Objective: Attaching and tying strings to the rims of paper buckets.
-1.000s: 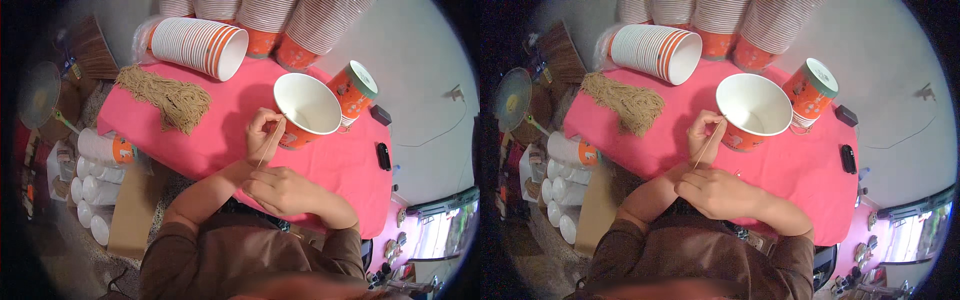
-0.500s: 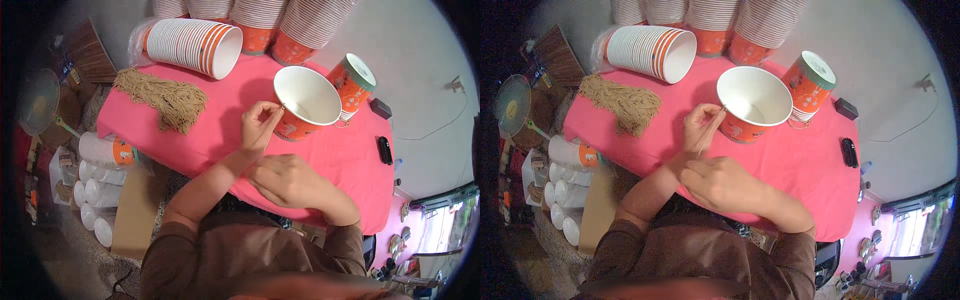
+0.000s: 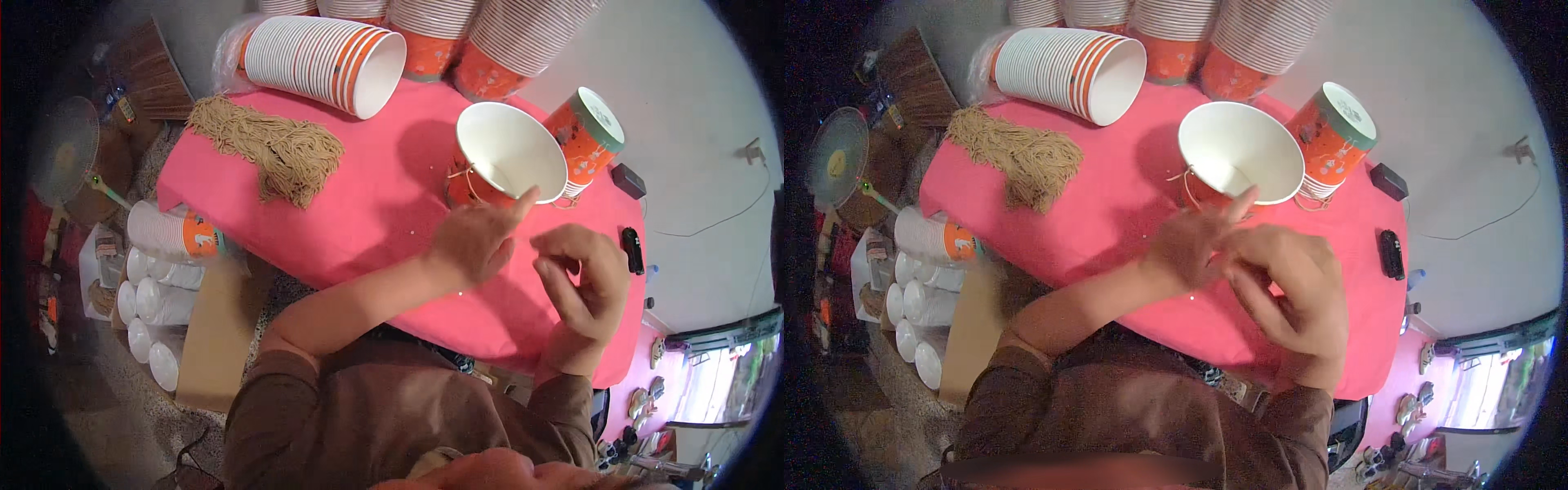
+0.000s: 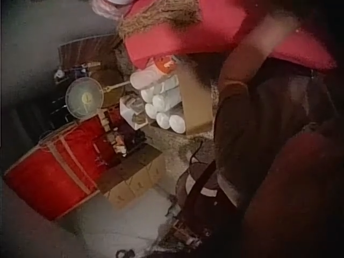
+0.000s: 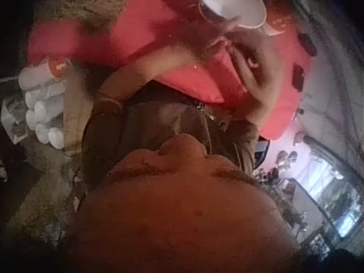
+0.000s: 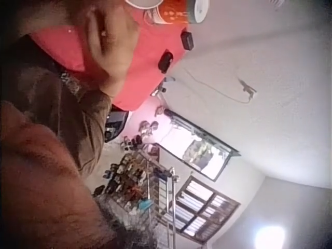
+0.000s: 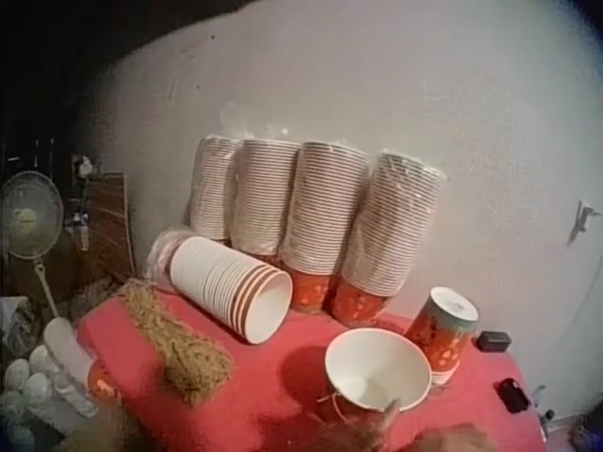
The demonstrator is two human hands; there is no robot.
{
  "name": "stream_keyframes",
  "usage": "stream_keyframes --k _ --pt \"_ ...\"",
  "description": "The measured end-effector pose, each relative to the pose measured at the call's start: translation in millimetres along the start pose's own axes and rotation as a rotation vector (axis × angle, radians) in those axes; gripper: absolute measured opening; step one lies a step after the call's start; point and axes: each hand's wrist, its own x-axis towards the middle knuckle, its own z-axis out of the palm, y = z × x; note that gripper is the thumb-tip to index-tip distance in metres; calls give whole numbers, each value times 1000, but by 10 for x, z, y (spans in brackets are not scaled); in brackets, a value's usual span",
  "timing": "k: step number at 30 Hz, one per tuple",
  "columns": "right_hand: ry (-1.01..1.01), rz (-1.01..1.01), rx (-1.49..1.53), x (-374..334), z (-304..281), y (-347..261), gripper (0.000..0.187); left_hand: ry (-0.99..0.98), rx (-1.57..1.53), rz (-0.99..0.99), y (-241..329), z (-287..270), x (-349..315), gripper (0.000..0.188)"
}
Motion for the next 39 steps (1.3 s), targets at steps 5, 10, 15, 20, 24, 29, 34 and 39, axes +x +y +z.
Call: stream_keyframes --k 5,10,15,20,24,29,34,39 --pt "56 -74 264 -82 -147 132 11 136 41 -107 -226 -221 90 38" --pt "169 -19 684 -75 -228 243 13 192 5 -163 -534 -682 264 20" --pt "107 -8 944 40 -219 345 18 103 -137 -365 -763 -910 405 20" --pt "120 70 1000 83 -87 481 21 312 -144 -266 -471 -918 412 16" --pt "187 46 1059 123 122 548 25 -99 -884 -537 244 -899 207 30" --pt "187 24 978 153 254 481 23 -213 -1175 -560 440 -624 137 33" --pt "236 61 924 191 248 619 22 -185 -1195 -665 321 -637 117 23" --pt "315 61 862 226 184 750 21 -200 -1068 -711 268 -725 69 21"
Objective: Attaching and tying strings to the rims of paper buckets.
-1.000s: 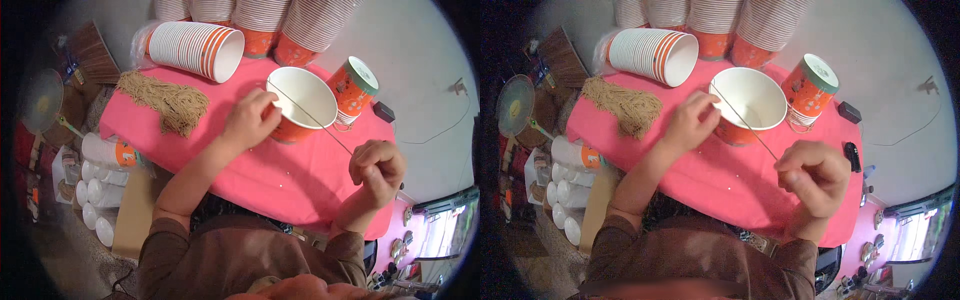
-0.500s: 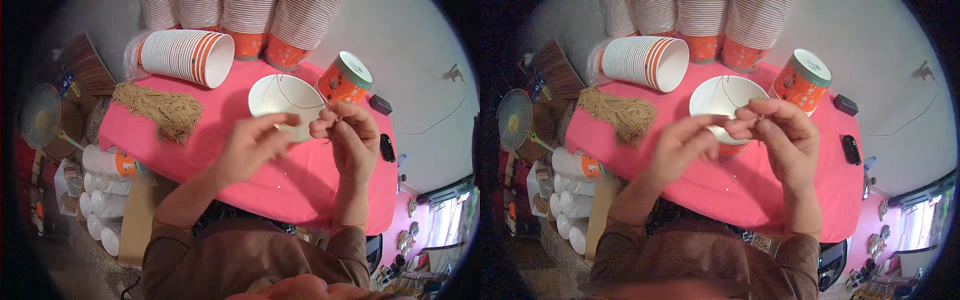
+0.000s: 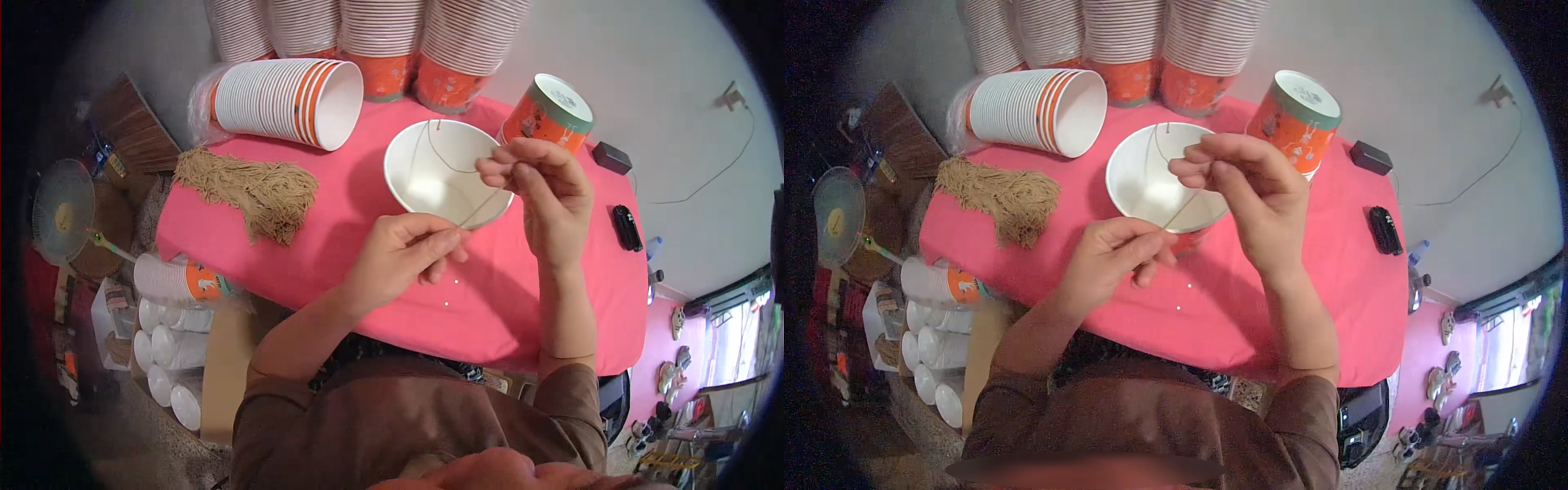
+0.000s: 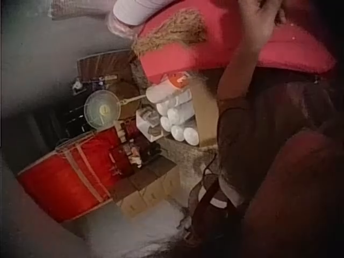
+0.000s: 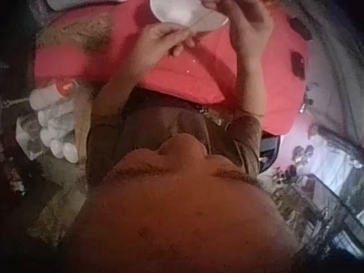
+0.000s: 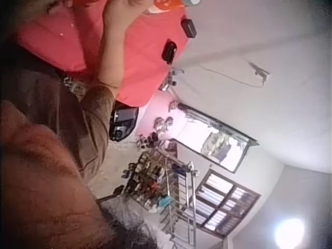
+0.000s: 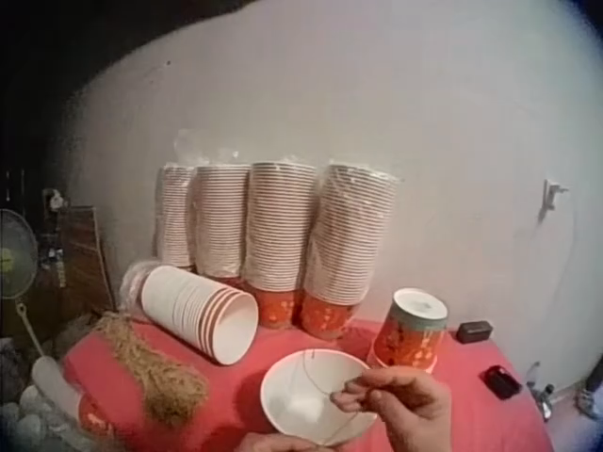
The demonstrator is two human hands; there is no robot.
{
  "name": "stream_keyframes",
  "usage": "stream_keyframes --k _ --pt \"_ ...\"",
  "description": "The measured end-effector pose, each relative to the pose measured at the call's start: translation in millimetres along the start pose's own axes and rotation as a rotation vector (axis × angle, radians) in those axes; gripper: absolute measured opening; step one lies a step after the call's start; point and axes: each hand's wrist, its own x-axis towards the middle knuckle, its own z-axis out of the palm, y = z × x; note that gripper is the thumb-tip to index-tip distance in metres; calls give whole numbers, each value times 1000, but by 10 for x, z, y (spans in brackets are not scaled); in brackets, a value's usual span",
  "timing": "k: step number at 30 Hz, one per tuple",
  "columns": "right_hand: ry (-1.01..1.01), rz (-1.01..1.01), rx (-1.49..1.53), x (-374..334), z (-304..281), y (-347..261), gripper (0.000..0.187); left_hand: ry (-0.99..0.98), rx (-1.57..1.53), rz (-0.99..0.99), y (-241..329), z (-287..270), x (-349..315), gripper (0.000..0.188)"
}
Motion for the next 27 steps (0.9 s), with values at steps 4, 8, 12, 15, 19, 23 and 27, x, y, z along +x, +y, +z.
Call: stream_keyframes --k 4,8,12,15,19,23,27 --pt "-68 -205 -940 44 25 -40 27 140 337 162 -75 -98 -61 16" --pt "-212 -147 -930 -101 170 -97 39 245 596 275 31 -118 -99 10" --pt "-462 39 -618 -264 366 -134 50 218 702 339 149 -101 -145 7" --pt "-438 94 -574 -284 373 -107 44 221 708 355 131 -116 -146 6" --pt "-470 103 -699 -240 290 -74 28 234 651 299 75 -150 -160 4" --pt "-429 -49 -772 -164 206 -105 10 226 560 392 -6 -156 -83 3" --pt "-385 -29 -831 -25 -2 -146 9 258 856 553 -11 -140 15 13"
